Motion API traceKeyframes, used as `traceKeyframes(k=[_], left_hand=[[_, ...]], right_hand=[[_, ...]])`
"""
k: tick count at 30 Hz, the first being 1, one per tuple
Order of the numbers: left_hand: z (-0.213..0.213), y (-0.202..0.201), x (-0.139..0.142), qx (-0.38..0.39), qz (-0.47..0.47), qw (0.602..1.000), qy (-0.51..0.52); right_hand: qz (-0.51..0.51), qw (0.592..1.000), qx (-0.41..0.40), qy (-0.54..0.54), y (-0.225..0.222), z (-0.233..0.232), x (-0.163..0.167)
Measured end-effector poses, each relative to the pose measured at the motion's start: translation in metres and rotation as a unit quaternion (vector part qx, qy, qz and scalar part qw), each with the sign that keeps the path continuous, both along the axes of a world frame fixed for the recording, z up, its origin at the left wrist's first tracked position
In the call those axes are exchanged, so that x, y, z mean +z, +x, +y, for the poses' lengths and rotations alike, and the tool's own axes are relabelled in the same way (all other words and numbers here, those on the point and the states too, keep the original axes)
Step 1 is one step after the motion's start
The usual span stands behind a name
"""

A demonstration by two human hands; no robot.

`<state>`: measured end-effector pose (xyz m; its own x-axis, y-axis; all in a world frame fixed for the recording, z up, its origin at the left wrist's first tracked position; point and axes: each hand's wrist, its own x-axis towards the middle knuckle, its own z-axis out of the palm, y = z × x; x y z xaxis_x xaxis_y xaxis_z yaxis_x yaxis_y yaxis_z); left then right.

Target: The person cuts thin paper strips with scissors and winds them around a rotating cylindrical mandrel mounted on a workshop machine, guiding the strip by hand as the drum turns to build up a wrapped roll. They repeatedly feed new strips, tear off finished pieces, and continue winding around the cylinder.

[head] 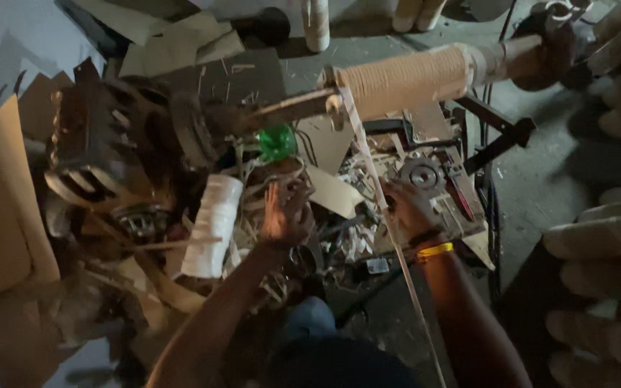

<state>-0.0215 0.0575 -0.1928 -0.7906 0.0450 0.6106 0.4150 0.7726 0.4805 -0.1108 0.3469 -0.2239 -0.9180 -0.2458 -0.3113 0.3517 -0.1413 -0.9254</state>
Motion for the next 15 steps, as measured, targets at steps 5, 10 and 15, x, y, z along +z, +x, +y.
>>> traceKeyframes(k=[5, 10, 15], left_hand=[[-0.029, -0.074, 0.028, 0.012, 0.015, 0.999, -0.031], [-0.042, -0.191, 0.029, -0.047, 0.02, 0.998, -0.047], [-0.029, -0.321, 0.04, -0.146, -0.103, 0.978, -0.108]], right_hand=[[-0.007, 0.97, -0.029, 0.239, -0.009, -0.031, 0.005], [0.073, 0.98, -0.056, 0.178, 0.002, -0.041, -0.021], [0.463, 0.83, -0.02, 0.31, -0.015, -0.038, -0.018]])
